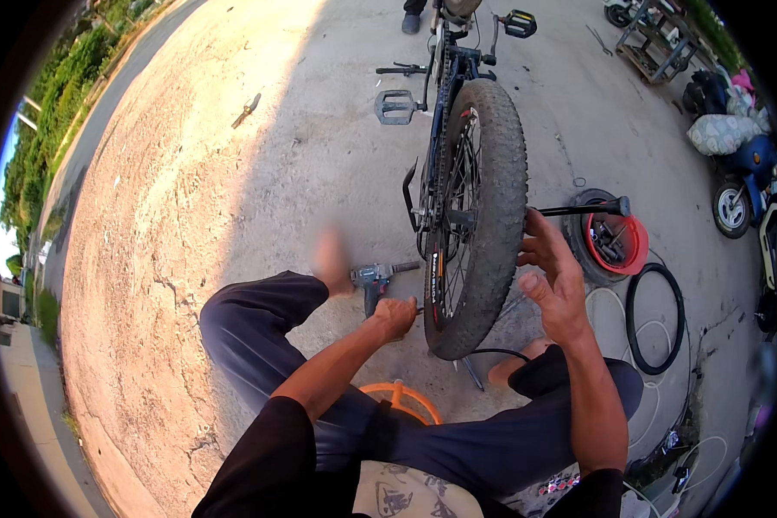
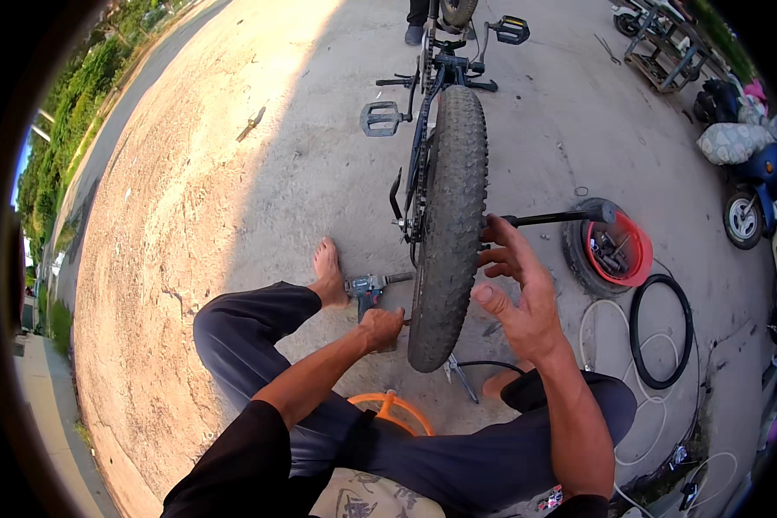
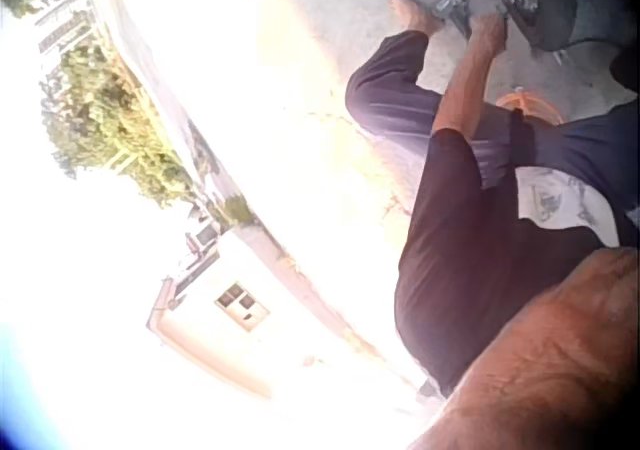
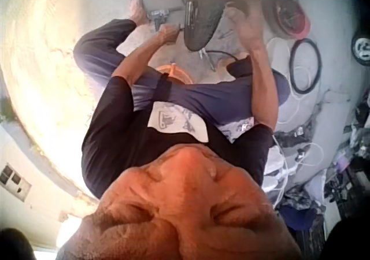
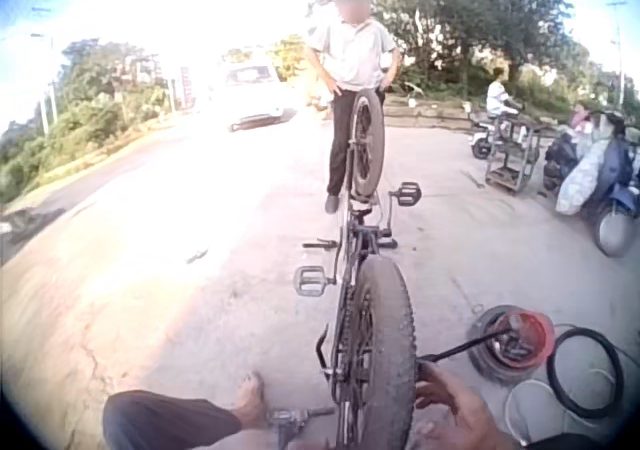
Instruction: The person removes the rear axle nut using a power impact wrench and then assembles various small metal parts and washers onto the axle by hand.
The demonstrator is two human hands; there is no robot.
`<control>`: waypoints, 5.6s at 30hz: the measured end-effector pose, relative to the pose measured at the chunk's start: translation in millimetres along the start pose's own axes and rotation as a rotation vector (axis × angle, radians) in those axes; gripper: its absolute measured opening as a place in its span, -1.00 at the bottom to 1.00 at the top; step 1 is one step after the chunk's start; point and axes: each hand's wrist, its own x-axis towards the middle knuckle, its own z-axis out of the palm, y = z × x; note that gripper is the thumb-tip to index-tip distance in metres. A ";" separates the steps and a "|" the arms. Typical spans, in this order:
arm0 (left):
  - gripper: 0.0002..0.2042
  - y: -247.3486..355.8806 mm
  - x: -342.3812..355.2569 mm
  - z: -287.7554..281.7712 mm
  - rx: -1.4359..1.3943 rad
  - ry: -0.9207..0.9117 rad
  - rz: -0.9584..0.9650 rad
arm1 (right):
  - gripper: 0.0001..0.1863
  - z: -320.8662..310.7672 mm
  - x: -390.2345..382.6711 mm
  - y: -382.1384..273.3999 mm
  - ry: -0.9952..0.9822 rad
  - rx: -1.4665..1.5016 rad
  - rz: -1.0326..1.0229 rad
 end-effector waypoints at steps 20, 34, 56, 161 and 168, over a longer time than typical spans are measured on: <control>-0.65 40.1 0.8 -56.2 -1.876 0.650 0.054 | 0.08 11.6 -4.1 20.0 0.029 0.099 0.060; -0.82 55.8 6.0 -39.4 -2.166 0.842 0.078 | 0.24 13.9 -0.7 9.1 -0.019 0.215 0.194; -0.76 28.9 62.5 -53.2 -2.394 0.664 0.256 | 0.28 17.2 1.5 12.5 -0.019 0.270 0.219; -0.67 9.2 71.8 -242.2 -0.365 1.134 -0.273 | 0.09 10.3 -5.2 14.6 -0.133 0.132 0.198; -0.71 -4.9 54.1 -236.3 -0.310 0.998 -0.089 | 0.06 11.6 -2.7 12.7 -0.120 0.146 0.195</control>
